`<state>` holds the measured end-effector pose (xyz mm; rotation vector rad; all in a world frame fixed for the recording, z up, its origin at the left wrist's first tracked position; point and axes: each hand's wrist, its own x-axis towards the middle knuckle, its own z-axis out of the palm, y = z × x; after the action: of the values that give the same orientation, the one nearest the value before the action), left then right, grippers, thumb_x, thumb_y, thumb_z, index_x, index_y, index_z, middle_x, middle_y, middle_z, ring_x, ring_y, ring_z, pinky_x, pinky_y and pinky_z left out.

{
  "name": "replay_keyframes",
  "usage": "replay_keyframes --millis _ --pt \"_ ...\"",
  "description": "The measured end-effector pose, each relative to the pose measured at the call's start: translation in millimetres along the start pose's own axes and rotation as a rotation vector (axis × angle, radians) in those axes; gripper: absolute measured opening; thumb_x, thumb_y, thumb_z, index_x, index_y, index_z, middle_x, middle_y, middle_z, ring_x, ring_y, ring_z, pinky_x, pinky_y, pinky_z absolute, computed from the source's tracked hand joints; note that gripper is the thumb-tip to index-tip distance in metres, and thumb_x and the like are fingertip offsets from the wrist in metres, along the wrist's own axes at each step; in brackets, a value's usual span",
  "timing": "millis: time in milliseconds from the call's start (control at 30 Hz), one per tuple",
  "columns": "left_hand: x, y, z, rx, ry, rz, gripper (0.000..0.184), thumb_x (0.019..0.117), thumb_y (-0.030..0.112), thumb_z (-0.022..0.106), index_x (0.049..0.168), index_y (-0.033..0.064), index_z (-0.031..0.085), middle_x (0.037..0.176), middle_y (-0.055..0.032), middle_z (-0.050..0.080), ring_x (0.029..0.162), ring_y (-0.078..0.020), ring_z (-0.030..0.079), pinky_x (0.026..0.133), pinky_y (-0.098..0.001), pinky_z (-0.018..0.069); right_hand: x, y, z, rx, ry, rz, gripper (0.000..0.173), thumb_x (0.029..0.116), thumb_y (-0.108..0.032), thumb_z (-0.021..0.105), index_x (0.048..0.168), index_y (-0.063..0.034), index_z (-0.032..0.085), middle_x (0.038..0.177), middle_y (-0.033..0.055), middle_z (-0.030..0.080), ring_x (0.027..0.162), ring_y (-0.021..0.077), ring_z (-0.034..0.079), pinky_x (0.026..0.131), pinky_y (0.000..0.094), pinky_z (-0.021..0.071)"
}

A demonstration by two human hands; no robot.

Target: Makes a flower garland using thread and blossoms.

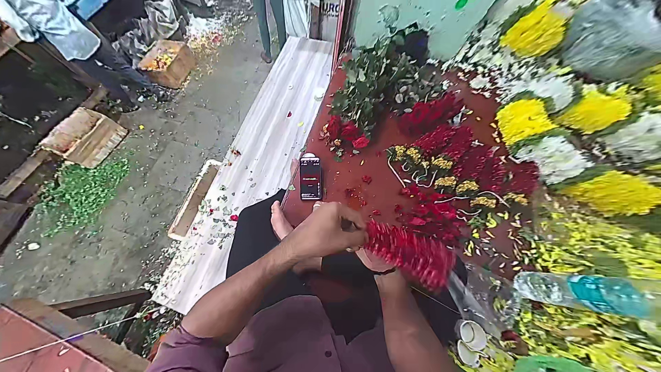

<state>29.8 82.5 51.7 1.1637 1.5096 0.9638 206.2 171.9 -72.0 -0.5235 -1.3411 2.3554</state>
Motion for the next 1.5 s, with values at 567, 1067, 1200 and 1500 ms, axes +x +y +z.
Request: replay_keyframes --millis 567,1067,1200,1500 --pt "-35.0 -85.8 3.6 0.007 0.455 -0.41 0.017 0.0929 0.03 0.075 0.091 0.0129 0.078 0.072 0.0021 0.07 0.063 -0.0066 0.062 0.065 -0.0316 0.0539 6.0 -9.9 34.4 -0.445 -0.038 -0.105 0.012 0.0935 -0.006 0.068 0.095 -0.0022 0.079 0.091 0.0045 0.077 0.082 0.0083 0.071 0.078 0.0275 0.061" --pt "-47.7 -79.4 -19.3 0.091 0.107 -0.511 0.019 0.0863 0.027 0.079 0.075 0.0126 0.075 0.067 0.0014 0.068 0.062 -0.0097 0.062 0.063 -0.0376 0.0519 2.2 -25.9 16.8 -0.415 -0.179 -0.006 0.009 0.0907 -0.01 0.072 0.09 -0.0047 0.079 0.084 0.0013 0.075 0.078 0.0079 0.069 0.073 0.0265 0.0593" --pt "-41.8 -61.4 -30.0 0.292 -0.022 -0.492 0.019 0.0875 0.029 0.08 0.079 0.013 0.075 0.066 -0.0005 0.065 0.061 -0.0146 0.059 0.065 -0.0449 0.0516 5.9 -21.4 3.3 -0.531 -0.029 0.007 0.007 0.0889 -0.01 0.072 0.089 -0.0072 0.079 0.084 0.0026 0.075 0.073 0.0097 0.069 0.068 0.0277 0.0587" --pt "-28.7 -47.1 -26.2 0.437 -0.131 -0.514 0.021 0.0882 0.032 0.077 0.078 0.0141 0.075 0.069 -0.0014 0.067 0.065 -0.0171 0.062 0.066 -0.0481 0.0522 -2.9 -38.0 -50.7 -0.756 0.046 0.273 0.013 0.0978 -0.016 0.068 0.095 -0.0087 0.078 0.075 0.0009 0.071 0.062 0.0094 0.062 0.06 0.0279 0.0535"
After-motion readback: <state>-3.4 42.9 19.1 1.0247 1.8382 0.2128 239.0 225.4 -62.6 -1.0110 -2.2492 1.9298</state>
